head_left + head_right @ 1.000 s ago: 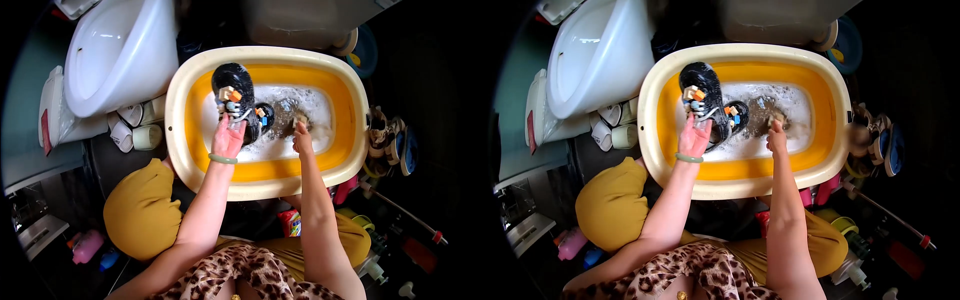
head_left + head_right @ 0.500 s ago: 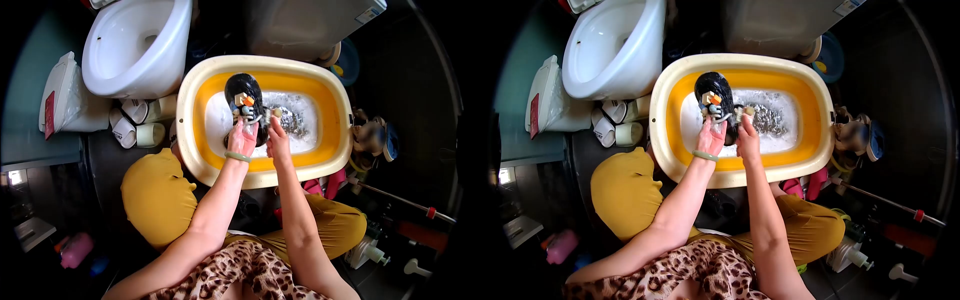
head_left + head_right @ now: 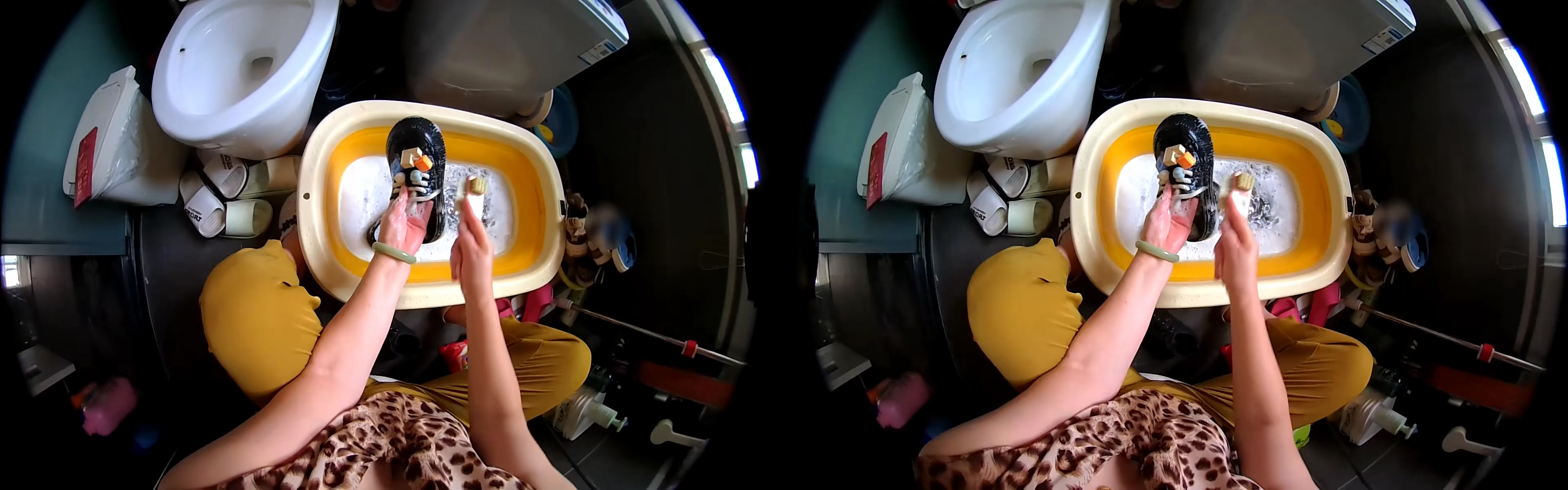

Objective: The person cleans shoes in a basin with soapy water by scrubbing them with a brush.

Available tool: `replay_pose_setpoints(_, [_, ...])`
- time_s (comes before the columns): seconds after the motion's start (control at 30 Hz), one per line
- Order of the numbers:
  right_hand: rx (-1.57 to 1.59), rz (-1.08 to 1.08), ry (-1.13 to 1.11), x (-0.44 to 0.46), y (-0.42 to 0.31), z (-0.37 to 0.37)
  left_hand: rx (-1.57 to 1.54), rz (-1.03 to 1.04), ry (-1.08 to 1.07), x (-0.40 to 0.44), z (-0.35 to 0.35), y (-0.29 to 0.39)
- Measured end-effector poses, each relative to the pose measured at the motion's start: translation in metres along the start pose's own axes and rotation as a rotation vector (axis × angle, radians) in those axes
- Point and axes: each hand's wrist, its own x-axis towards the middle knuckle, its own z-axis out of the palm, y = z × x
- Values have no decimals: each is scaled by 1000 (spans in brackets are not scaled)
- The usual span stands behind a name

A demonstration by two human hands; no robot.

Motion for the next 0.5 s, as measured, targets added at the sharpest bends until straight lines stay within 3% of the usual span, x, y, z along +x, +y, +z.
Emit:
replay_pose_setpoints(0.07, [39,-48,-75,-25,5,23,-36,-32,24,3,-3,0])
replay_pose_setpoints(0.1, [-42,72,-123,-32,3,34,47,-168,-79,4,-6,5])
replay_pose_setpoints(0.13, [-143,59,-89,-25,9,39,-59,-205,-248,1,-9,5])
replay_pose_setpoints(0.2, [-172,76,31,10,24,26,74,-45,89,7,-7,2])
replay_pose_setpoints(0.27, [-76,228,51,54,35,-16,57,6,130,5,-9,17])
replay_pose_setpoints(0.33, [-251,128,69,84,47,-54,204,7,266,8,7,31])
replay_pose_setpoints(0.4, [-440,73,-75,112,47,-109,440,20,299,23,3,45])
replay_pose_setpoints(0.5, [-1148,185,-176,103,-30,-122,583,37,363,35,-4,58])
